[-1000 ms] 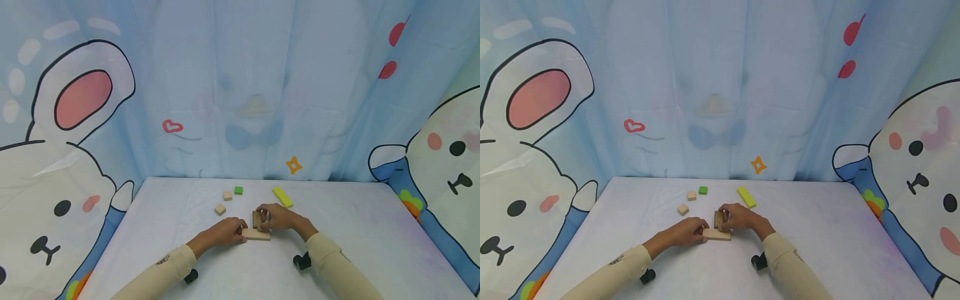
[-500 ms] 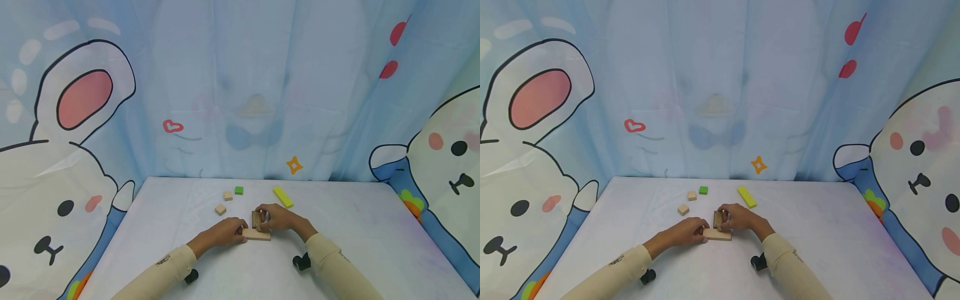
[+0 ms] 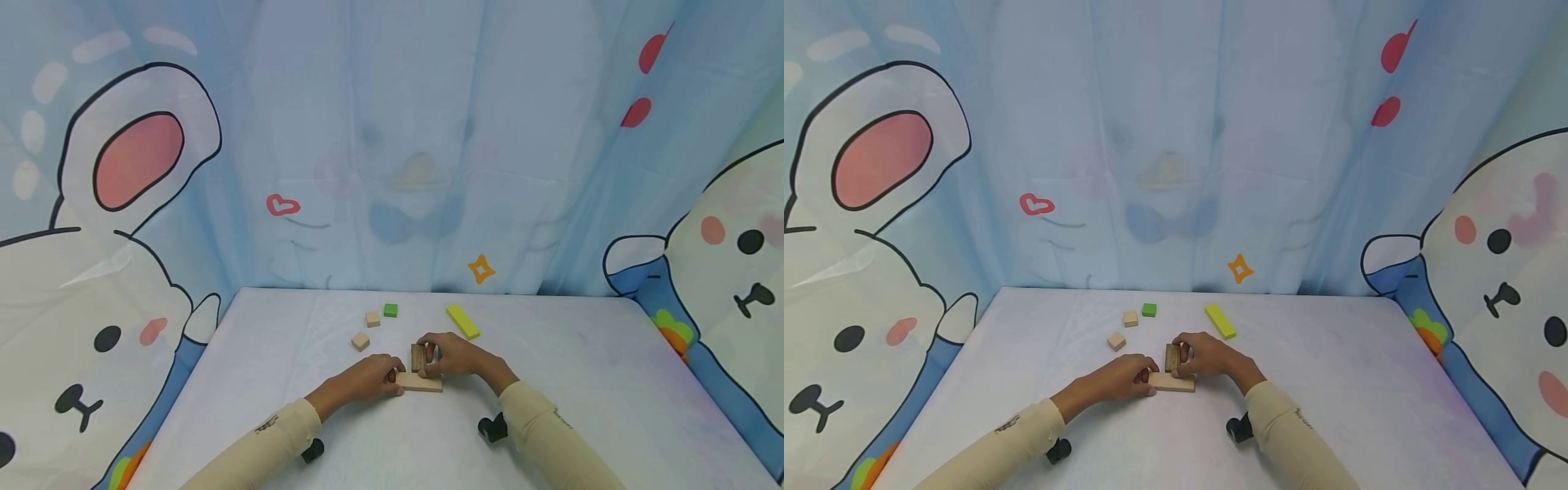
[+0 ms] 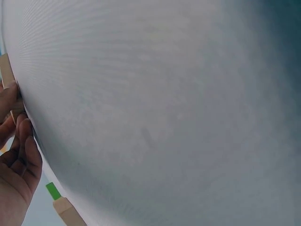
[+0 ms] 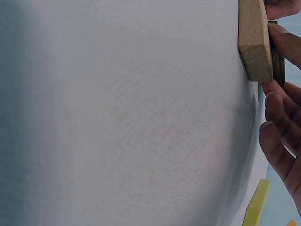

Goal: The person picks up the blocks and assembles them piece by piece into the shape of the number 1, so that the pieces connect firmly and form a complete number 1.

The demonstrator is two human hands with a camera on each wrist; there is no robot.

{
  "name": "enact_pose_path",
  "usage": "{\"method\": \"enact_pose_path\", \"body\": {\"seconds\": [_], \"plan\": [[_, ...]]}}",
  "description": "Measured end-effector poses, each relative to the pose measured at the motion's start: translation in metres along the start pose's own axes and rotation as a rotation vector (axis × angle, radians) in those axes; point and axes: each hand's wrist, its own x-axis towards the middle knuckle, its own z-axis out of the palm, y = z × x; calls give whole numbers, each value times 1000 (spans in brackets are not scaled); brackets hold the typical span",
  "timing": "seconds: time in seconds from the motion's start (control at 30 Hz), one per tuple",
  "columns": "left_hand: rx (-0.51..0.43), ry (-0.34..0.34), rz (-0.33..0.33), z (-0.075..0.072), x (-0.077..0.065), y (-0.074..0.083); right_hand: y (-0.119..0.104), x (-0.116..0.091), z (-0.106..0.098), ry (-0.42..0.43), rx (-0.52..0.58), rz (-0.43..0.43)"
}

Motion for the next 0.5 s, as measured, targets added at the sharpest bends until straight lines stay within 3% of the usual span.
{"method": "enact_pose_path", "body": {"seconds": [0.5], "plan": [[-1, 3, 11, 0, -2, 0, 4, 3, 1, -10, -15, -10]]}}
